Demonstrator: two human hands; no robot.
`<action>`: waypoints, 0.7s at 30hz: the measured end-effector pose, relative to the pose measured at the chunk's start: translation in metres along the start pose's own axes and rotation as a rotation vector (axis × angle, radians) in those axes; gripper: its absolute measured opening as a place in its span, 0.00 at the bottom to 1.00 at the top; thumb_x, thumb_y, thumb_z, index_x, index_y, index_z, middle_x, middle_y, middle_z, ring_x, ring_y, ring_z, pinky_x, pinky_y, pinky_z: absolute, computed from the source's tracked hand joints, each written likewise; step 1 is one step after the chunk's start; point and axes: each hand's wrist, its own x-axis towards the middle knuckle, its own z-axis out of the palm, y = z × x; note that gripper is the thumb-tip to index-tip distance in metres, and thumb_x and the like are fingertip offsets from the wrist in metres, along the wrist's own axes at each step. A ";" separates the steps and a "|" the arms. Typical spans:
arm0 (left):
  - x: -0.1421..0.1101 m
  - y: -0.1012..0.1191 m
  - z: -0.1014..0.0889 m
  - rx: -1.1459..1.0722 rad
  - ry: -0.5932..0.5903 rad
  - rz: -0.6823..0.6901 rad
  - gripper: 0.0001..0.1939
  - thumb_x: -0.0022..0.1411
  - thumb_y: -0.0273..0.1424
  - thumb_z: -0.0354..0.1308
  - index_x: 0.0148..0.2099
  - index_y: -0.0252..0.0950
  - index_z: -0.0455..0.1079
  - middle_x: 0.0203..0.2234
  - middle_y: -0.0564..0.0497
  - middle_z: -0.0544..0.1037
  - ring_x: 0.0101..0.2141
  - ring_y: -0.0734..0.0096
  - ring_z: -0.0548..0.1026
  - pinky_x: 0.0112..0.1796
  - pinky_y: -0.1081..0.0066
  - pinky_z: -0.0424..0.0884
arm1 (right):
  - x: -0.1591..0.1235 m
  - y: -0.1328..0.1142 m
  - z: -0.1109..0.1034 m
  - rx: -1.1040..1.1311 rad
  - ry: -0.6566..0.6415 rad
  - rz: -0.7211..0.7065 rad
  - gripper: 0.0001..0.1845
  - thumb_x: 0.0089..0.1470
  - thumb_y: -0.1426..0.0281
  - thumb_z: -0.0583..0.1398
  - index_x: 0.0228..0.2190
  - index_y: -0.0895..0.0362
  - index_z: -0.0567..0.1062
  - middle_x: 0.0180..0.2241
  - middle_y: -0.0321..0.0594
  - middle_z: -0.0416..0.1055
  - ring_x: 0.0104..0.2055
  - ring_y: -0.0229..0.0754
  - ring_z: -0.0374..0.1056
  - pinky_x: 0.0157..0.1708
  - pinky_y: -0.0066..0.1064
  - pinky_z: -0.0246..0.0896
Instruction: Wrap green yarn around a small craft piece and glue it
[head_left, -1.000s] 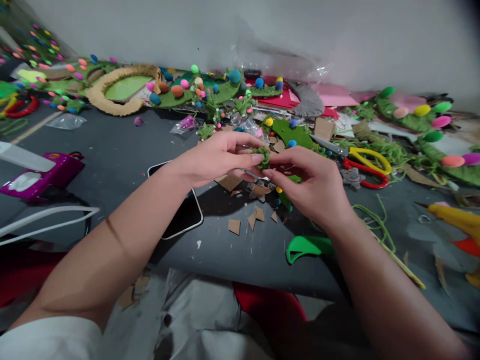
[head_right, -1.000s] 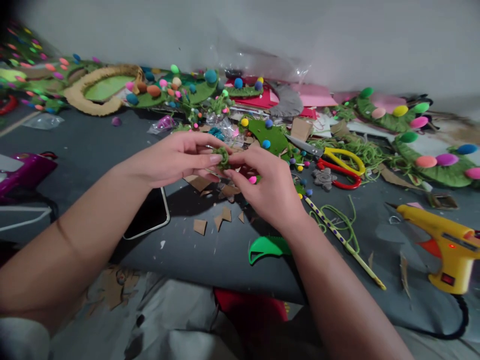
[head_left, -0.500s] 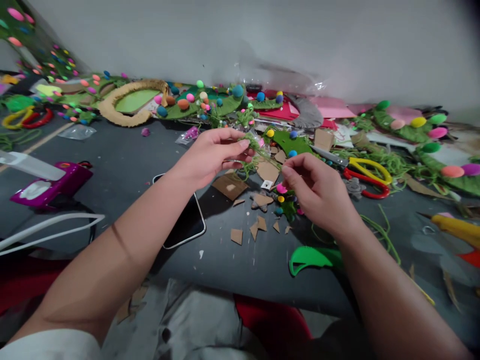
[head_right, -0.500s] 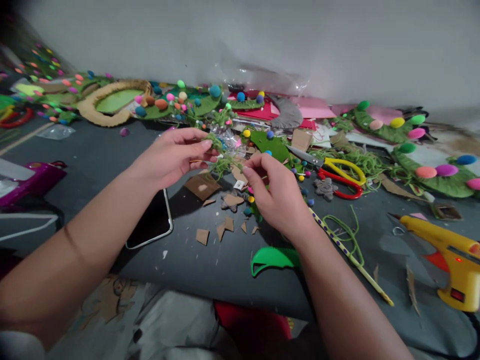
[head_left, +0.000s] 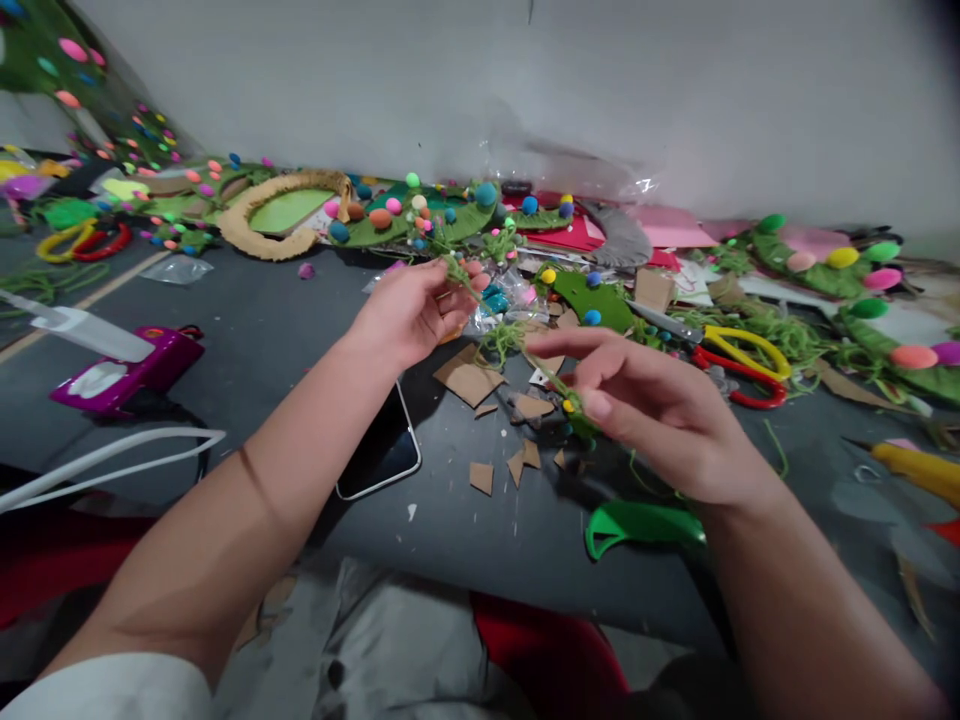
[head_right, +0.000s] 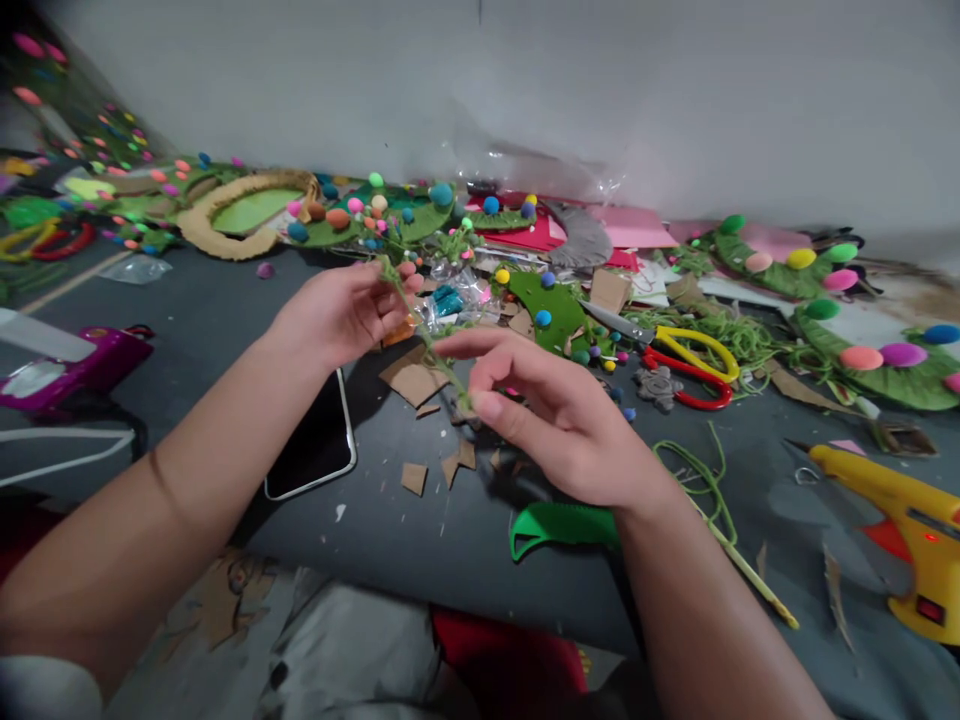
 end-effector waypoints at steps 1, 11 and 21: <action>0.000 0.000 0.000 -0.006 -0.003 -0.007 0.14 0.73 0.25 0.53 0.35 0.33 0.75 0.30 0.49 0.82 0.29 0.78 0.80 0.33 0.79 0.78 | -0.001 -0.002 0.000 0.098 -0.020 0.039 0.04 0.68 0.69 0.60 0.38 0.54 0.73 0.56 0.44 0.73 0.61 0.46 0.69 0.57 0.39 0.67; 0.002 0.005 0.000 -0.207 0.126 -0.018 0.16 0.71 0.21 0.51 0.28 0.35 0.63 0.17 0.56 0.69 0.23 0.78 0.75 0.33 0.75 0.78 | 0.011 0.013 -0.017 0.485 0.529 0.014 0.06 0.55 0.66 0.67 0.29 0.54 0.77 0.20 0.32 0.59 0.31 0.38 0.67 0.59 0.38 0.66; -0.015 -0.002 0.006 0.280 -0.110 0.407 0.11 0.57 0.17 0.64 0.41 0.36 0.77 0.33 0.53 0.79 0.34 0.74 0.79 0.36 0.76 0.76 | 0.009 0.014 -0.035 0.534 0.459 0.206 0.13 0.59 0.65 0.68 0.31 0.52 0.68 0.16 0.24 0.43 0.16 0.30 0.36 0.18 0.27 0.43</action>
